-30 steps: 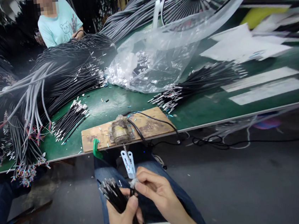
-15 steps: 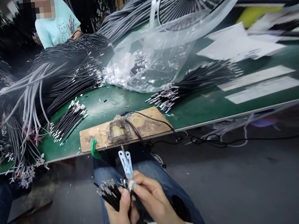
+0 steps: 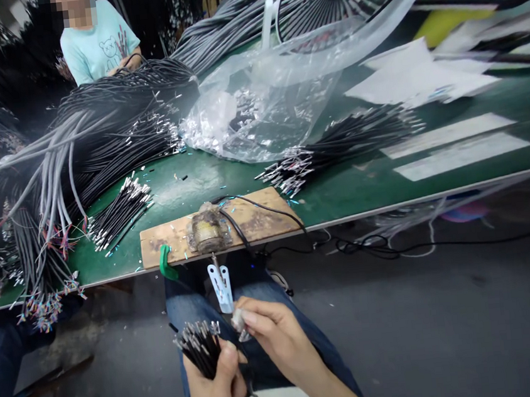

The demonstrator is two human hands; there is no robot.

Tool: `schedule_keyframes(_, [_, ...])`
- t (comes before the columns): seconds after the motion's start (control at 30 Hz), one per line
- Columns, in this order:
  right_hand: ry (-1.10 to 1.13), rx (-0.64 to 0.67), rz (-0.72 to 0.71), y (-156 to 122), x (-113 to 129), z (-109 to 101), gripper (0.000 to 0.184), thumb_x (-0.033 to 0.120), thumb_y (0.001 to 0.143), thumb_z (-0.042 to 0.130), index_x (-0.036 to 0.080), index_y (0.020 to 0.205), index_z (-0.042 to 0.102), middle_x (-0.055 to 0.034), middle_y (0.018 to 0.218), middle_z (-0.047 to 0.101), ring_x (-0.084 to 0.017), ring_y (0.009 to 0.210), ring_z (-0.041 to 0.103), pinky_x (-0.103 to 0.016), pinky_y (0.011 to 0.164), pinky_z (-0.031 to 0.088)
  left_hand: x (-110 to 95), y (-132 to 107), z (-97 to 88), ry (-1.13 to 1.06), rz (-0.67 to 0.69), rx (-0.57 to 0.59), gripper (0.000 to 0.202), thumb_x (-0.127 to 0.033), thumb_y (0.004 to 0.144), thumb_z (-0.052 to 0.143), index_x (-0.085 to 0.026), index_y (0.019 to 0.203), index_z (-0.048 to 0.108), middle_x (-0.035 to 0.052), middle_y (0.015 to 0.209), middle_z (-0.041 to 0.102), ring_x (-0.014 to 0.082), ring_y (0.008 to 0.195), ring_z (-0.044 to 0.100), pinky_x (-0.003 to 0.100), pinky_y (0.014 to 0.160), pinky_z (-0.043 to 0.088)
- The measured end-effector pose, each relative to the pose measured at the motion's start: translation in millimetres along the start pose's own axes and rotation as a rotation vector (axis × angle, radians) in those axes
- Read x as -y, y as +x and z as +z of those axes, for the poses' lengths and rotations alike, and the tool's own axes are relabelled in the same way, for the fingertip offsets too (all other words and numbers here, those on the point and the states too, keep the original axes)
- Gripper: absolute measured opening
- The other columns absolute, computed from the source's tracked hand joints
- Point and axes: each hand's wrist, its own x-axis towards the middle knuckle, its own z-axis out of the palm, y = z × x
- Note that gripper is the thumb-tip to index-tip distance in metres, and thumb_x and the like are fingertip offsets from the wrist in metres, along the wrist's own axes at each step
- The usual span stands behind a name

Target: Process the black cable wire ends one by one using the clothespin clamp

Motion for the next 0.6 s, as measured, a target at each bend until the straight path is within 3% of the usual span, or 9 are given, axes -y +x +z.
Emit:
schedule_keyframes(0.13, [-0.131, 0.095, -0.065, -3, 13, 0, 0.025, 0.037, 0.074, 0.062, 0.015, 0.063, 0.059, -0.0027, 0.065, 0.048, -0.013, 0.06, 0.044, -0.024, 0.054, 0.036, -2, 0, -0.6, -0.017, -0.004, 0.037, 0.042, -0.053, 0.067, 0.068, -0.016, 0.069, 0.048, -0.0079, 0.042, 0.039, -0.0021, 0.026, 0.02, 0.014, 0.03, 0.012])
schedule_keyframes(0.3, [-0.12, 0.043, -0.095, -8, 14, 7, 0.037, 0.042, 0.082, 0.056, 0.016, 0.058, 0.045, 0.0013, 0.059, 0.039, -0.011, 0.053, 0.039, -0.023, 0.049, 0.034, -2, -1, 4.6, -0.042, 0.009, 0.111, 0.043, -0.052, 0.064, 0.07, -0.018, 0.067, 0.044, -0.0098, 0.036, 0.032, -0.0011, 0.026, 0.023, 0.015, 0.031, 0.011])
schedule_keyframes(0.37, [-0.206, -0.024, -0.243, -10, 13, 10, 0.031, 0.032, 0.085, 0.053, 0.017, 0.059, 0.045, 0.0008, 0.059, 0.041, -0.011, 0.054, 0.041, -0.022, 0.048, 0.035, -1, -1, 6.6, -0.055, 0.008, 0.124, 0.044, -0.05, 0.062, 0.073, -0.018, 0.067, 0.042, -0.01, 0.037, 0.033, -0.0008, 0.026, 0.025, 0.015, 0.032, 0.012])
schedule_keyframes(0.5, [-0.512, -0.139, -0.672, -13, 14, 11, 0.016, 0.005, 0.081, 0.048, 0.018, 0.073, 0.054, -0.0023, 0.067, 0.052, -0.014, 0.064, 0.049, -0.025, 0.058, 0.041, -1, 0, 7.4, -0.101, -0.013, 0.152, 0.043, -0.052, 0.065, 0.071, -0.019, 0.068, 0.042, -0.0112, 0.037, 0.028, -0.0008, 0.027, 0.019, 0.015, 0.031, 0.015])
schedule_keyframes(0.6, [-0.608, -0.075, -0.742, -10, 14, 5, 0.017, 0.002, 0.078, 0.05, 0.018, 0.077, 0.054, -0.0023, 0.069, 0.055, -0.014, 0.065, 0.05, -0.026, 0.062, 0.043, -5, 2, 5.5, -0.13, -0.021, 0.168, 0.041, -0.054, 0.068, 0.066, -0.019, 0.068, 0.046, -0.0107, 0.039, 0.027, -0.001, 0.028, 0.016, 0.016, 0.031, 0.015])
